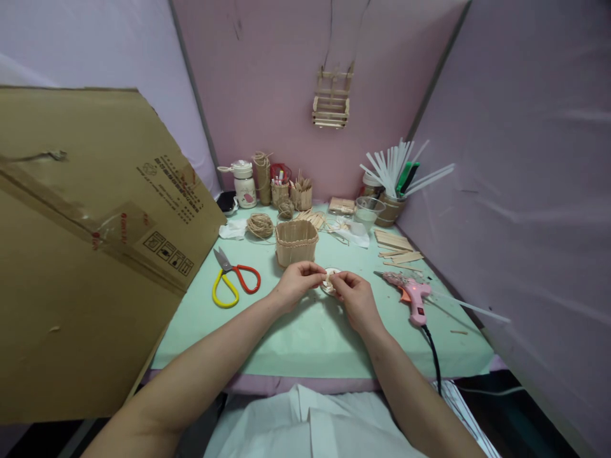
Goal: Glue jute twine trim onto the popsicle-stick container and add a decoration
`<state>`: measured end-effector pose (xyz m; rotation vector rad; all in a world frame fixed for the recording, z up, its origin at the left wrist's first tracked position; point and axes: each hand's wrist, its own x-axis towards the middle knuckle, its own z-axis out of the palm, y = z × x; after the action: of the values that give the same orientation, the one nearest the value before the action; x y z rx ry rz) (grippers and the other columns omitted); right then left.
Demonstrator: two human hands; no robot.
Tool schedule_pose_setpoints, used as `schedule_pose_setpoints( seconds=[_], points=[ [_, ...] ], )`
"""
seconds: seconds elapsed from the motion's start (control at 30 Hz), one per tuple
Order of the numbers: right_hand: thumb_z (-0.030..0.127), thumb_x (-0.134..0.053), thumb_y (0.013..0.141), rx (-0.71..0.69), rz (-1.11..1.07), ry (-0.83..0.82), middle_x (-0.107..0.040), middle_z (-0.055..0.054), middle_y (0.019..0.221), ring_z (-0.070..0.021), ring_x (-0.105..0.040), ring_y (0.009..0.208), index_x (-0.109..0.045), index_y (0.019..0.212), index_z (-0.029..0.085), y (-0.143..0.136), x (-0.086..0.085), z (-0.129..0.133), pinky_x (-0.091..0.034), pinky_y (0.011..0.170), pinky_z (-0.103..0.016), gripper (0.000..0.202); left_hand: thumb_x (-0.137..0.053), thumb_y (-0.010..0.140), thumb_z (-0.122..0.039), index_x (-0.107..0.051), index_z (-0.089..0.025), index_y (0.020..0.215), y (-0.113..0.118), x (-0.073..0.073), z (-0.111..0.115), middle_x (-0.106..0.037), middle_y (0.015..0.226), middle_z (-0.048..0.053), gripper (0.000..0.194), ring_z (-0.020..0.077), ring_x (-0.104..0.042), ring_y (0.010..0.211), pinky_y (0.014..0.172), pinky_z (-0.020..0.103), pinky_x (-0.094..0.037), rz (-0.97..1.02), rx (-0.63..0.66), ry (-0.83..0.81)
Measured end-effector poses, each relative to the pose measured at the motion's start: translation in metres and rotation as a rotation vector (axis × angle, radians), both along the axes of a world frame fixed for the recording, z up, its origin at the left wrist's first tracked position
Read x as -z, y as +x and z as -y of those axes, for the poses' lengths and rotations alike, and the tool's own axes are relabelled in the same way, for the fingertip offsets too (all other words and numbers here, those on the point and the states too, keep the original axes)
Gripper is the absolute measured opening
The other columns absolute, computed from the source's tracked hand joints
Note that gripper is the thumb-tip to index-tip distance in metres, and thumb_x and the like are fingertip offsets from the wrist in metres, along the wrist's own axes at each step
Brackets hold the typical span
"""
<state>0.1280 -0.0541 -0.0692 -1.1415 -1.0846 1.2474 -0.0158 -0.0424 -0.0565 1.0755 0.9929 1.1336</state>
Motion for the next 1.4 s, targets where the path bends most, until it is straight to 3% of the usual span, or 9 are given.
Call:
schedule_pose_setpoints(
  seconds=[0.7, 1.07, 1.4],
  points=[
    [0.036, -0.071, 0.065, -0.002, -0.006, 0.007, -0.049, 0.005, 0.05, -0.0091, -0.035, 0.05, -0.06, 0.057, 0.018, -0.002, -0.003, 0.002, -0.025, 0.05, -0.025, 0.023, -0.079, 0.056, -0.028, -0.069, -0.013, 0.069, 0.003, 0.001, 0.001, -0.063, 0.063, 0.003, 0.022, 0.0109, -0.054, 0.059, 0.061, 0.027, -0.042, -0.004, -0.051, -0.014],
    [0.046, -0.071, 0.071, -0.009, -0.073, -0.006, -0.057, 0.001, 0.061, -0.0101, -0.041, 0.053, -0.069, 0.073, 0.016, 0.0, 0.005, 0.001, -0.029, 0.05, -0.024, 0.03, -0.081, 0.057, -0.032, -0.069, -0.015, 0.073, 0.003, 0.002, -0.001, -0.067, 0.07, 0.004, 0.026, 0.0125, -0.057, 0.065, 0.066, 0.028, -0.045, 0.03, -0.1, -0.024],
    [0.044, -0.074, 0.068, 0.014, -0.039, 0.039, -0.055, 0.003, 0.056, -0.0099, -0.04, 0.052, -0.066, 0.065, 0.017, 0.0, 0.01, -0.001, -0.029, 0.05, -0.024, 0.029, -0.082, 0.057, -0.037, -0.071, -0.014, 0.079, 0.006, -0.003, 0.004, -0.068, 0.073, 0.006, 0.034, 0.014, -0.058, 0.068, 0.069, 0.029, -0.045, 0.009, -0.061, 0.012]
  ],
)
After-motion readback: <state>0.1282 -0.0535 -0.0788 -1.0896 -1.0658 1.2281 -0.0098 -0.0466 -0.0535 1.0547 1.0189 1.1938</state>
